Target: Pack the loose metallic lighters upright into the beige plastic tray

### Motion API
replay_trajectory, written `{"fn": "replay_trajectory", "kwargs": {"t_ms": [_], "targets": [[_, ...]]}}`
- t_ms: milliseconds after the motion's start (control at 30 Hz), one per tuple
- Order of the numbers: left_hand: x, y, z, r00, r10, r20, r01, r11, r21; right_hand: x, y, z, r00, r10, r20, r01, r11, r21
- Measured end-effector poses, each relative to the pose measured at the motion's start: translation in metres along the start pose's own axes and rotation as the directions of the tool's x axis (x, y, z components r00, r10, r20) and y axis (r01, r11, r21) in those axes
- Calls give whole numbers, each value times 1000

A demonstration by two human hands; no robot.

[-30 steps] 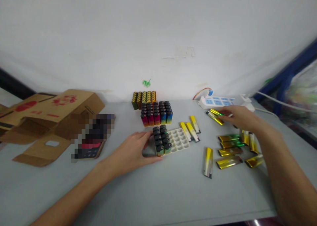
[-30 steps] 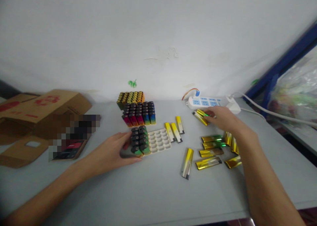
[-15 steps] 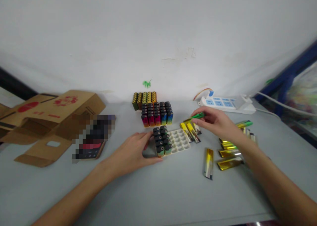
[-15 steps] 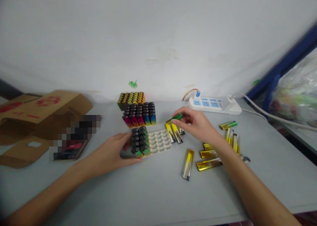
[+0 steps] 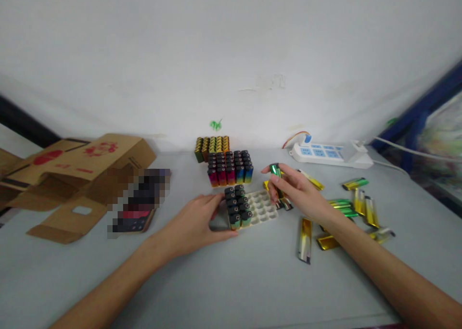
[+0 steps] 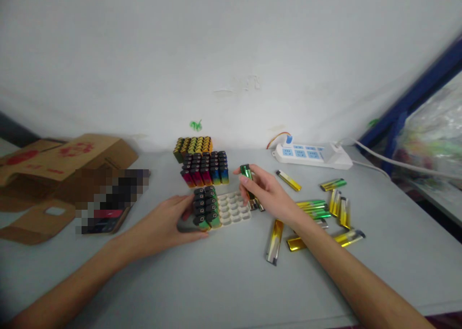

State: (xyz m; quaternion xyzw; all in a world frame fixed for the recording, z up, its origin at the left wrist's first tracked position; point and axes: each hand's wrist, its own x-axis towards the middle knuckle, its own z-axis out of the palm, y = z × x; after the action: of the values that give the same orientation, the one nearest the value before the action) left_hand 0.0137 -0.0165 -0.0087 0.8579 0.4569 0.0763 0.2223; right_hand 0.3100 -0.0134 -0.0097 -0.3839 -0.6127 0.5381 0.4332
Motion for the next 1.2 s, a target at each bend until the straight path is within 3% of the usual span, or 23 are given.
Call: {"fn": "replay_trajectory", "kwargs": {"t_ms": [300,533,867,1100,1200], "targets": [[-1,2,-3,1000,-16,7,16,1000,-2,2,2,8,991,132,-15,-129,984,123],[-2,6,-5,1000,-23,1,23,1000,-11,4,10,7,976,218,-10,-217,973,79],[-1,4,-4,1000,-24,12,24,1000,-12,-2,-1,13,989,79,-122,-72,995,63],[-2,6,-5,1000,-24,-4,24,1000,-17,-4,-1,15,956,-82,-281,-14,946,-324],[-1,6,-5,1000,-19,-9,19,1000,-16,-6,-1,18,944,-136,-300,8,920,-392]]}}
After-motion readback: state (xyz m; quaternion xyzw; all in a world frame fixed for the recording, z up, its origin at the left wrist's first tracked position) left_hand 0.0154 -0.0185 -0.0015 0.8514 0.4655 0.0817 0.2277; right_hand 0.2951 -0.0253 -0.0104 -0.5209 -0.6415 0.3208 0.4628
